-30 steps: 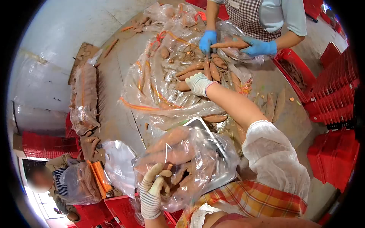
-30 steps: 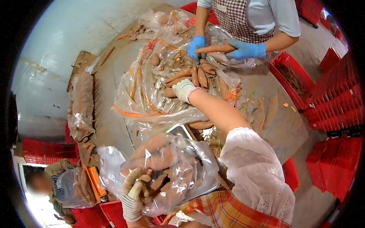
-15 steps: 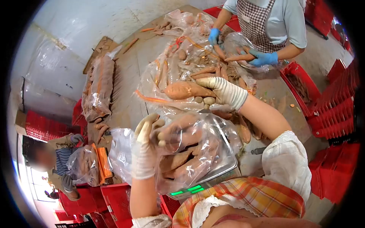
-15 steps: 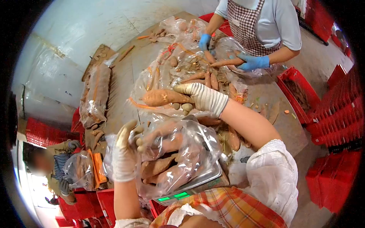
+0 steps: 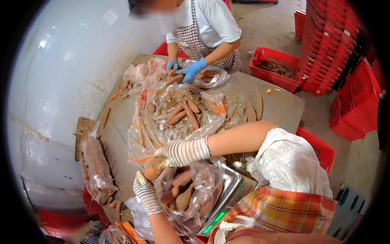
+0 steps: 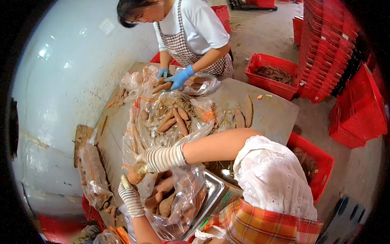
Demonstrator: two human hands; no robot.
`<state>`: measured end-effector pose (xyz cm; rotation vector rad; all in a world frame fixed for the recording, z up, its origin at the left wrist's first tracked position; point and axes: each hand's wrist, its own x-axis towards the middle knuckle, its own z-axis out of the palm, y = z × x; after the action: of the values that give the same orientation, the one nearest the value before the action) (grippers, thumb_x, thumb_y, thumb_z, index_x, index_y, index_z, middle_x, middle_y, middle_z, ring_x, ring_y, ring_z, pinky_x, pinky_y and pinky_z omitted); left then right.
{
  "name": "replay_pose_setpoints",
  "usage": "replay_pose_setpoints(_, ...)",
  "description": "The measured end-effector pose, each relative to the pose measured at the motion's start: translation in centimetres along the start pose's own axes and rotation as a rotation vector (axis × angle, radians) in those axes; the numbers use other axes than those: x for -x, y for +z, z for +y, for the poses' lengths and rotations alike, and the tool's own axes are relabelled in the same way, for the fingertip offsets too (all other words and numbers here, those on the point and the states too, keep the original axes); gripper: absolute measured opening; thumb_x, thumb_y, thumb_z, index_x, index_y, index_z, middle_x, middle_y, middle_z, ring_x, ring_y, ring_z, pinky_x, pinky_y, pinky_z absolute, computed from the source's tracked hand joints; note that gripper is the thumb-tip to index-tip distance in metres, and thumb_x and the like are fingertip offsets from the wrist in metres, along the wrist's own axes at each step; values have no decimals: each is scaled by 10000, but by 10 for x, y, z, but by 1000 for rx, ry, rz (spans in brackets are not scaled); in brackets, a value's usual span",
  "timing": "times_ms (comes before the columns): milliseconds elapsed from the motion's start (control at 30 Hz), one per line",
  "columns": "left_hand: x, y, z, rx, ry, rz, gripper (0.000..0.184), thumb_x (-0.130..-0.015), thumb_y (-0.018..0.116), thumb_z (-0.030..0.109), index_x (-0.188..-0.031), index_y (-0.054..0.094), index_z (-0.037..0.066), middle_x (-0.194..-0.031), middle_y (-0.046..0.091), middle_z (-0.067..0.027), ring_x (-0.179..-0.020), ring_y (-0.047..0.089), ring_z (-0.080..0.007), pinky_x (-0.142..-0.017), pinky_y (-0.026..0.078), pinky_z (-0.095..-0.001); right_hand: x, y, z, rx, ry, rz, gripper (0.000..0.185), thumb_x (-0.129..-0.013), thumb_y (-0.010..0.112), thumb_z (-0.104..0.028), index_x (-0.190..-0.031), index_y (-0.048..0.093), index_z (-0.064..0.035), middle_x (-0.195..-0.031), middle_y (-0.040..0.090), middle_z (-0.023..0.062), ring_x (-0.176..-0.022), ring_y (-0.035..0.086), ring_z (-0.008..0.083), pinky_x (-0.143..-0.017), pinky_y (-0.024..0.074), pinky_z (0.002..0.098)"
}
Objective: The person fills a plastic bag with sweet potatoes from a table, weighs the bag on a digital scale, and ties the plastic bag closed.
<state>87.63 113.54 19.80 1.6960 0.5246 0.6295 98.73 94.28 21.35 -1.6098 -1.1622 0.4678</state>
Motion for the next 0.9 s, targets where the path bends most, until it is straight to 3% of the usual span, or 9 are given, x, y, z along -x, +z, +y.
replay_pose_setpoints(167, 6, 17, -15, -386, 251, -49, 388, -892, 518, 340, -656, 533, 32, -594, 501, -12, -538, 405, -102, -476, 351, -278, -14, 43, 10, 509, -61, 80, 302, -852, 542, -256, -975, 563, 19, -797, 633, 207, -750, 634, 347, -641, 494, 427)
replay_pose_setpoints(233, 10, 28, -2, -80, 126, -37, 432, -898, 524, 378, -627, 526, 41, -606, 538, -40, -518, 419, -120, -463, 372, -297, -12, 46, 18, 555, -133, 26, 330, -865, 535, -282, -981, 550, 26, -780, 630, 203, -752, 631, 357, -628, 495, 424)
replay_pose_setpoints(300, -10, -10, 25, -29, -374, 234, 447, -872, 563, 455, -696, 537, 44, -575, 521, -27, -491, 417, -98, -415, 363, -254, -13, 35, 17, 558, -181, 209, 320, -874, 525, -273, -996, 539, 22, -790, 633, 198, -746, 628, 369, -626, 496, 425)
replay_pose_setpoints(333, -22, -38, -5, 290, -189, 257, 506, -824, 580, 549, -817, 535, 45, -588, 515, -18, -435, 387, -77, -363, 340, -197, -12, 27, 14, 517, -59, 168, 374, -874, 533, -304, -1059, 531, 21, -828, 631, 208, -788, 627, 364, -667, 494, 421)
replay_pose_setpoints(433, -31, -94, -17, 641, -628, 322, 647, -775, 588, 614, -1083, 507, 51, -761, 585, -44, -420, 374, -69, -329, 319, -175, -5, -7, 6, 194, 163, 172, 551, -824, 582, -387, -1217, 476, -15, -873, 642, 169, -784, 635, 305, -718, 492, 419)
replay_pose_setpoints(600, 8, -44, 7, 385, -525, 173, 744, -738, 566, 681, -1096, 534, 29, -658, 539, -32, -406, 376, -72, -323, 289, -178, -13, 5, 14, -527, 304, 1, 675, -724, 703, -212, -1309, 429, -19, -1094, 603, 133, -1026, 556, 239, -890, 434, 336)
replay_pose_setpoints(767, 49, -22, 37, 133, -508, -169, 690, -766, 510, 703, -950, 577, 41, -713, 581, -52, -410, 385, -79, -326, 279, -203, 13, 2, -7, -384, 86, -185, 665, -687, 712, -168, -1290, 463, -36, -1130, 595, 114, -1057, 540, 220, -910, 418, 308)
replay_pose_setpoints(833, 56, -17, 34, 147, -418, -259, 635, -788, 536, 654, -958, 574, 44, -687, 565, -38, -423, 407, -79, -340, 278, -197, 11, 4, -2, -237, -205, -164, 615, -690, 708, -146, -1251, 495, -14, -1005, 631, 113, -908, 593, 214, -798, 473, 301)
replay_pose_setpoints(900, 66, -14, 35, 197, -331, -260, 509, -827, 566, 542, -964, 585, 52, -717, 569, -20, -496, 467, -72, -382, 313, -170, 21, 4, 5, -191, -126, -146, 595, -698, 704, -111, -1244, 497, 4, -935, 632, 98, -847, 599, 195, -751, 485, 298)
